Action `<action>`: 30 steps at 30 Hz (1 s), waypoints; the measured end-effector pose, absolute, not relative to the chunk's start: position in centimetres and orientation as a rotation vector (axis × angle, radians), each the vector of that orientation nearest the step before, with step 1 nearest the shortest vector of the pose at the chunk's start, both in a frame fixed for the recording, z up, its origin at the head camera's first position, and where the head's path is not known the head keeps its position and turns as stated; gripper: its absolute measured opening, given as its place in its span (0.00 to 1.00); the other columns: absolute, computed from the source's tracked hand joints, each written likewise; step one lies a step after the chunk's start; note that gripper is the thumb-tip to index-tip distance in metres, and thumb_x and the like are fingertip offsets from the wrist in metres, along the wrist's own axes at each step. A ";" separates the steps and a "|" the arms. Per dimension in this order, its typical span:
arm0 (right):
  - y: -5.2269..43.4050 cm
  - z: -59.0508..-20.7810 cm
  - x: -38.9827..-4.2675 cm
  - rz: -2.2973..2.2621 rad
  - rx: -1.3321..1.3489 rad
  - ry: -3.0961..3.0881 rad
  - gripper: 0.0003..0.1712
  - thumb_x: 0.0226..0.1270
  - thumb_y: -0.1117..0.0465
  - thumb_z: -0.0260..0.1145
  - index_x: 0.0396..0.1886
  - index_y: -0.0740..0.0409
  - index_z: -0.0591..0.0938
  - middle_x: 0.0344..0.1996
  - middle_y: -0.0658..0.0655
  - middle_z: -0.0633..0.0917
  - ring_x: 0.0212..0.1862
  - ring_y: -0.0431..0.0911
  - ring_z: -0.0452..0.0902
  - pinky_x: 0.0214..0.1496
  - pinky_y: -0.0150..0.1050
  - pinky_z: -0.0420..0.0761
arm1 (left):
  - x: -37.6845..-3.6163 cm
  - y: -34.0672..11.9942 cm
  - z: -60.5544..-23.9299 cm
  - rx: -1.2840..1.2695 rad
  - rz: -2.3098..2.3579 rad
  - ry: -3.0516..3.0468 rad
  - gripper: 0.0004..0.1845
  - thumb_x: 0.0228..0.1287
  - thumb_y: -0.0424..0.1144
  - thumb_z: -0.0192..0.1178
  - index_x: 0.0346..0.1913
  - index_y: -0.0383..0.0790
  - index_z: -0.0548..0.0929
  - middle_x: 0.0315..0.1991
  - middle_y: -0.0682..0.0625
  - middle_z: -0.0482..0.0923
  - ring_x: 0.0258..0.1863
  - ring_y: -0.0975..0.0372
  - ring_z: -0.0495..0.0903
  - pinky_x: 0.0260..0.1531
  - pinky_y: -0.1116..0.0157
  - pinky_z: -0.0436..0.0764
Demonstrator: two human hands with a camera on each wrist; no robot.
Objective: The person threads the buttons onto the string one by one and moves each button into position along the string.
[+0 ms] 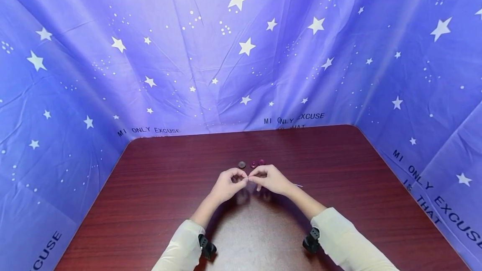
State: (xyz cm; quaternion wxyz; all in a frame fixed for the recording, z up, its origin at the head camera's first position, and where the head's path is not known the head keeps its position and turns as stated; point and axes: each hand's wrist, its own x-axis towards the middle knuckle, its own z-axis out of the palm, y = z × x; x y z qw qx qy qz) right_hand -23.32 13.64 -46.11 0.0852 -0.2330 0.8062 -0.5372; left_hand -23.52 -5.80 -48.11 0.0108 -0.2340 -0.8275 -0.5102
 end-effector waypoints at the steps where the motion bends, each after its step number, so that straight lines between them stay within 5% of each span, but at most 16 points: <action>1: 13.7 -46.3 -23.4 -1.607 -0.694 2.400 0.08 0.63 0.65 0.63 0.37 0.66 0.83 0.31 0.71 0.84 0.25 0.62 0.80 0.31 0.55 0.80 | -23.6 -5.8 -48.2 -0.733 -1.588 -2.584 0.03 0.56 0.33 0.63 0.31 0.44 0.82 0.25 0.52 0.78 0.26 0.67 0.72 0.28 0.74 0.72; 11: 13.9 -47.0 -23.8 -1.580 -0.657 2.340 0.09 0.63 0.64 0.63 0.39 0.65 0.82 0.23 0.68 0.82 0.20 0.43 0.75 0.27 0.51 0.80 | -23.7 -5.8 -48.5 -0.743 -1.523 -2.607 0.04 0.56 0.36 0.62 0.32 0.38 0.81 0.24 0.54 0.77 0.24 0.70 0.72 0.27 0.74 0.73; 20: 13.8 -45.3 -22.8 -1.543 -0.674 2.366 0.10 0.62 0.65 0.63 0.39 0.68 0.83 0.23 0.72 0.79 0.21 0.47 0.73 0.27 0.53 0.79 | -23.7 -5.9 -48.5 -0.748 -1.534 -2.632 0.04 0.57 0.37 0.61 0.32 0.40 0.81 0.24 0.54 0.77 0.24 0.69 0.72 0.26 0.73 0.73; 30: 14.6 -47.5 -24.0 -1.526 -0.630 2.461 0.09 0.60 0.60 0.67 0.34 0.61 0.85 0.21 0.66 0.81 0.18 0.40 0.71 0.23 0.48 0.79 | -23.7 -5.9 -48.6 -0.788 -1.504 -2.641 0.05 0.57 0.37 0.61 0.32 0.38 0.81 0.24 0.54 0.77 0.24 0.70 0.72 0.27 0.74 0.74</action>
